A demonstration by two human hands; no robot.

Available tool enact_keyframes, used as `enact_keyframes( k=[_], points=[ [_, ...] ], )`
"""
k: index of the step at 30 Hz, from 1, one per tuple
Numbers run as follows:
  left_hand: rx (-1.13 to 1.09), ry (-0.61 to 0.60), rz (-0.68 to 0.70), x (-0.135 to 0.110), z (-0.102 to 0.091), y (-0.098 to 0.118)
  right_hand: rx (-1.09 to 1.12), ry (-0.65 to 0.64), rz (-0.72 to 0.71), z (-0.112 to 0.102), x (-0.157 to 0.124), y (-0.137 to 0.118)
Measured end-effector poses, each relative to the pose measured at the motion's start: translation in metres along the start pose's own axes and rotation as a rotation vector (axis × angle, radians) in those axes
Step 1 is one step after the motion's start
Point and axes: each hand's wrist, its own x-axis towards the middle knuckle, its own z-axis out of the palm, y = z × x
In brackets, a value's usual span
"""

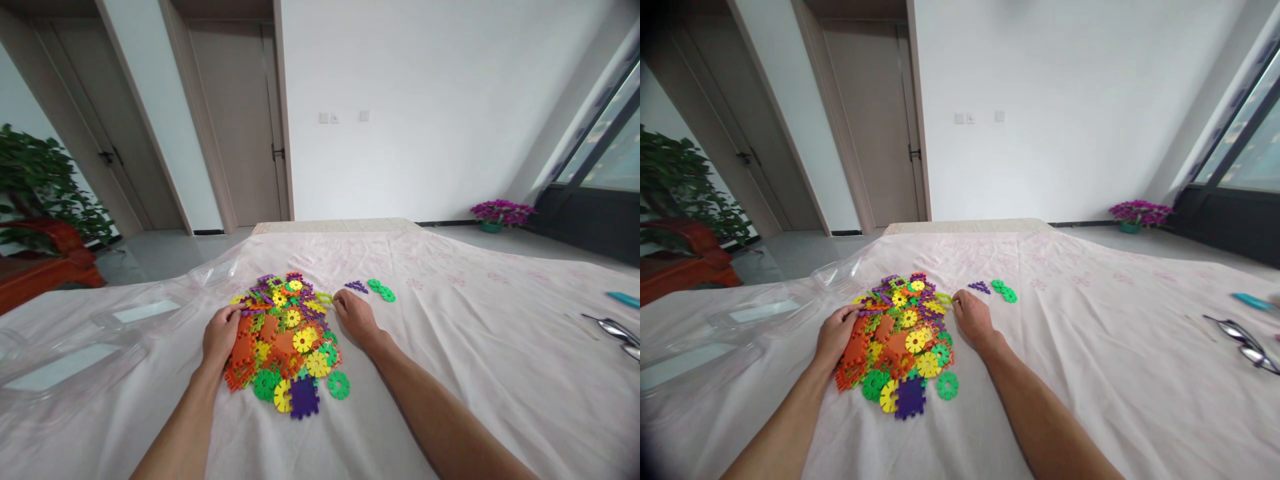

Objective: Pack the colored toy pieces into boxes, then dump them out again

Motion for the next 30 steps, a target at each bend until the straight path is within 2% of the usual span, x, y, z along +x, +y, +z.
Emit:
enact_keyframes(
  k=[4,15,22,27,30],
  points=[
    [-0.001,0.006,-0.001,-0.0006,0.0002,0.0002,0.001,-0.003,0.009,0.0013,-0.0011,0.0010],
    [-0.005,0.002,0.000,-0.0026,-0.0012,0.0028,0.165,-0.097,-0.268,0.0056,-0.0020,0.0053],
    [-0.011,-0.004,0.004,-0.0026,-0.0011,0.0013,0.136,-0.110,-0.265,0.0048,-0.0024,0.0030],
    [-0.013,-0.004,0.023,-0.0018,0.0002,-0.0008,0.101,-0.147,-0.313,0.0033,-0.0029,-0.0010],
    [-0.014,0.001,0.047,-0.0003,0.0019,-0.0029,0.062,-0.151,-0.264,0.0031,-0.0034,-0.0023]
  ],
)
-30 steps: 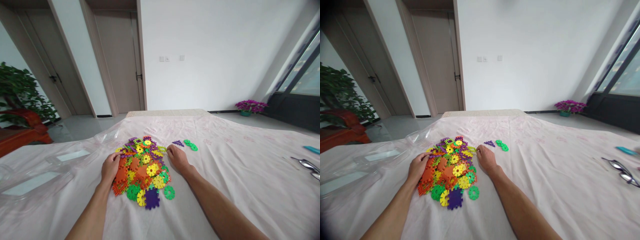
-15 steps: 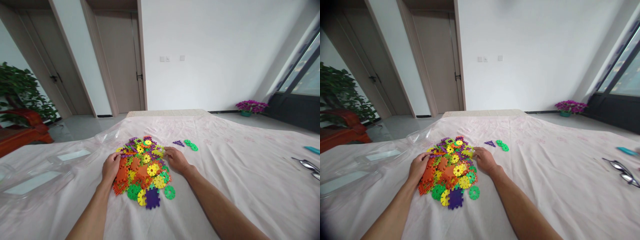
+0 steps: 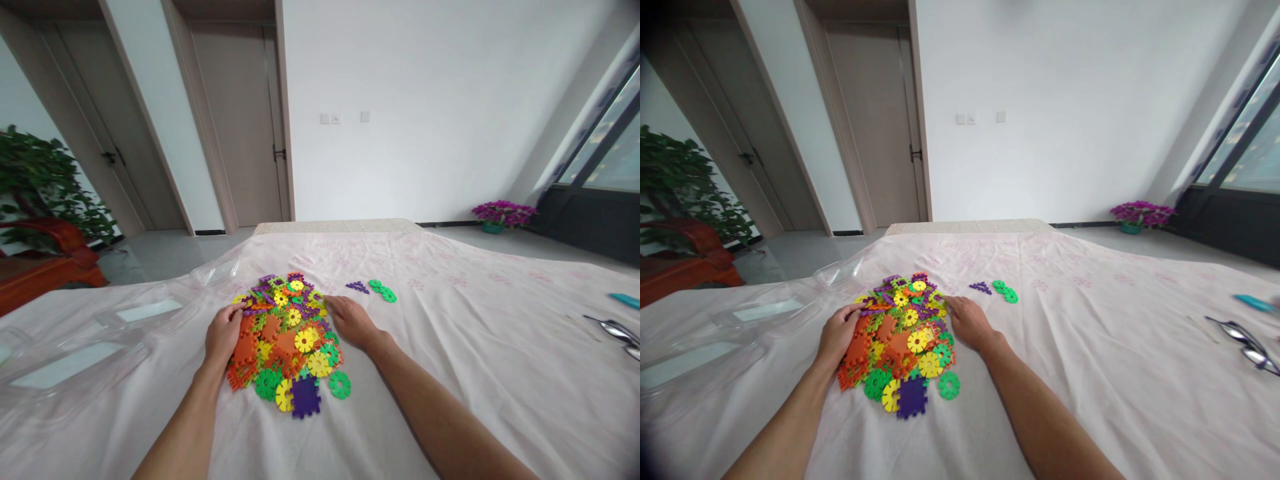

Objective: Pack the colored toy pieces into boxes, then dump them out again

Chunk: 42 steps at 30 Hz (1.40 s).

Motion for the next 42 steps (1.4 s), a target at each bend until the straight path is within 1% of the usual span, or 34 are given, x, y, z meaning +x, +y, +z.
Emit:
enact_keyframes(
  k=[5,8,9,12,13,14,16,18,19,21,24,27,29,30,32,34,36,39,42],
  points=[
    [-0.011,-0.018,0.061,0.003,0.005,-0.002,-0.112,0.015,0.087,0.003,0.001,0.005],
    [-0.061,-0.080,0.110,-0.001,0.008,0.006,-0.148,0.003,0.122,0.004,0.002,0.006],
    [-0.100,-0.115,0.136,-0.003,0.008,0.011,-0.141,-0.004,0.110,0.004,0.003,0.005],
    [-0.254,-0.225,0.188,-0.011,0.009,0.025,-0.076,-0.031,0.009,0.001,0.003,0.002],
    [-0.298,-0.242,0.184,-0.012,0.010,0.027,-0.054,-0.033,-0.015,0.000,0.003,0.001],
    [-0.331,-0.230,0.166,-0.011,0.010,0.028,-0.039,-0.029,-0.022,0.000,0.002,0.001],
    [-0.339,-0.129,0.121,-0.004,0.011,0.024,-0.038,0.000,0.022,0.001,0.002,0.003],
    [-0.264,-0.021,0.096,0.009,0.013,0.016,-0.059,0.040,0.096,0.003,0.002,0.007],
    [-0.209,-0.015,0.104,0.017,0.015,0.012,-0.069,0.052,0.123,0.004,0.002,0.009],
    [-0.144,-0.071,0.126,0.032,0.020,0.006,-0.080,0.053,0.139,0.005,0.003,0.011],
    [-0.106,-0.174,0.147,0.046,0.028,0.007,-0.082,0.044,0.121,0.005,0.004,0.011],
    [-0.106,-0.264,0.188,0.046,0.033,0.013,-0.081,0.028,0.102,0.003,0.006,0.009],
    [-0.123,-0.315,0.220,0.043,0.032,0.017,-0.081,0.020,0.107,0.002,0.006,0.009],
    [-0.129,-0.325,0.227,0.042,0.032,0.019,-0.081,0.024,0.117,0.002,0.006,0.009],
    [-0.130,-0.300,0.221,0.043,0.030,0.021,-0.074,0.038,0.143,0.004,0.006,0.011],
    [-0.113,-0.249,0.209,0.051,0.031,0.023,-0.061,0.052,0.162,0.005,0.006,0.012],
    [-0.085,-0.228,0.202,0.063,0.036,0.026,-0.052,0.055,0.170,0.006,0.006,0.013],
    [-0.049,-0.283,0.190,0.080,0.049,0.032,-0.056,0.054,0.174,0.005,0.005,0.012],
    [-0.044,-0.381,0.189,0.084,0.057,0.038,-0.064,0.048,0.173,0.002,0.005,0.009]
  ],
)
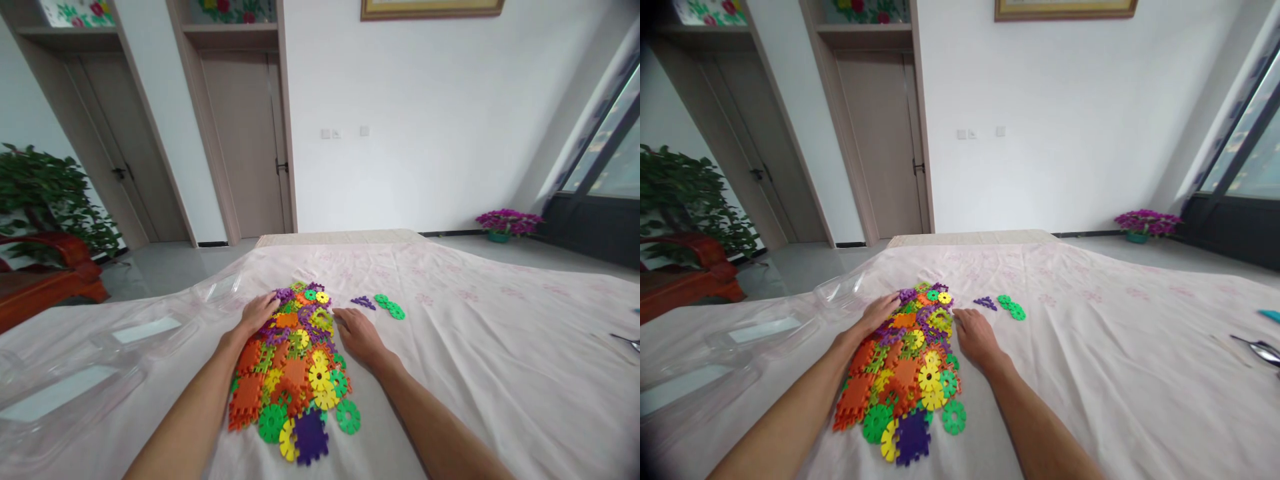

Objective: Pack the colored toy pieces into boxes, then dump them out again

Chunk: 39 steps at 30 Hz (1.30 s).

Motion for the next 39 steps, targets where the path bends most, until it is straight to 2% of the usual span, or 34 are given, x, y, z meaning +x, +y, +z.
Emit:
enact_keyframes(
  k=[3,7,10,11,13,15,16,19,22,24,28,33,36,39],
  points=[
    [-0.049,-0.093,0.036,-0.010,0.002,0.013,-0.002,-0.010,-0.009,-0.002,0.000,-0.002],
    [-0.132,-0.218,0.137,-0.039,-0.005,0.044,0.011,0.005,-0.011,-0.001,0.001,-0.003],
    [-0.207,-0.290,0.213,-0.059,-0.014,0.063,-0.031,0.065,0.061,-0.004,0.001,0.003],
    [-0.224,-0.271,0.210,-0.065,-0.017,0.064,-0.069,0.100,0.099,-0.006,0.001,0.007],
    [-0.201,-0.132,0.187,-0.073,-0.022,0.055,-0.179,0.173,0.200,-0.010,0.002,0.019],
    [-0.085,0.044,0.161,-0.078,-0.025,0.035,-0.295,0.222,0.336,-0.015,0.002,0.035],
    [-0.006,0.076,0.146,-0.079,-0.026,0.022,-0.334,0.232,0.414,-0.017,0.001,0.043],
    [0.173,0.058,0.078,-0.082,-0.023,-0.010,-0.368,0.164,0.530,-0.019,0.001,0.062],
    [0.204,-0.025,0.085,-0.082,-0.013,-0.019,-0.324,0.056,0.415,-0.014,0.001,0.061],
    [0.192,-0.045,0.095,-0.080,-0.003,-0.014,-0.270,0.024,0.284,-0.007,0.002,0.048],
    [0.181,0.000,0.094,-0.077,0.011,0.003,-0.124,-0.014,0.056,0.013,0.005,0.008],
    [0.072,0.051,0.106,-0.081,0.023,0.021,0.270,-0.083,0.087,0.020,0.009,-0.031],
    [-0.039,0.066,0.091,-0.087,0.029,0.034,0.617,-0.067,0.101,0.010,0.007,-0.046],
    [-0.224,0.067,0.129,-0.091,0.028,0.049,0.905,-0.035,0.042,-0.002,0.004,-0.056]
  ],
)
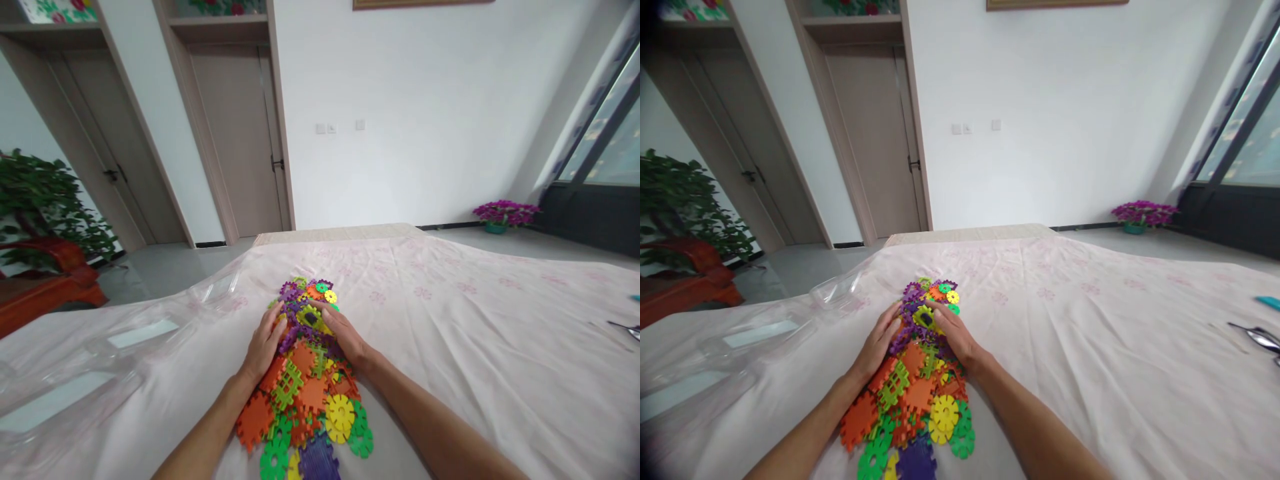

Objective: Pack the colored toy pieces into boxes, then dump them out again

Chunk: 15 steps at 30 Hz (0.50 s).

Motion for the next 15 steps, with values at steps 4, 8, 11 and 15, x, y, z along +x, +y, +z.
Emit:
enact_keyframes(
  k=[4,8,11,15],
  points=[
    [-0.211,-0.088,0.028,0.000,-0.012,0.024,0.201,0.036,-0.030,-0.006,-0.001,-0.001],
    [0.012,-0.174,0.143,-0.013,-0.031,0.049,-0.082,0.259,0.020,-0.024,0.001,0.023],
    [0.315,-0.356,0.316,-0.043,-0.038,0.066,-0.387,0.342,0.055,-0.038,0.003,0.041],
    [0.515,-0.566,0.580,-0.090,-0.030,0.069,-0.497,0.233,-0.015,-0.038,0.002,0.046]
  ],
)
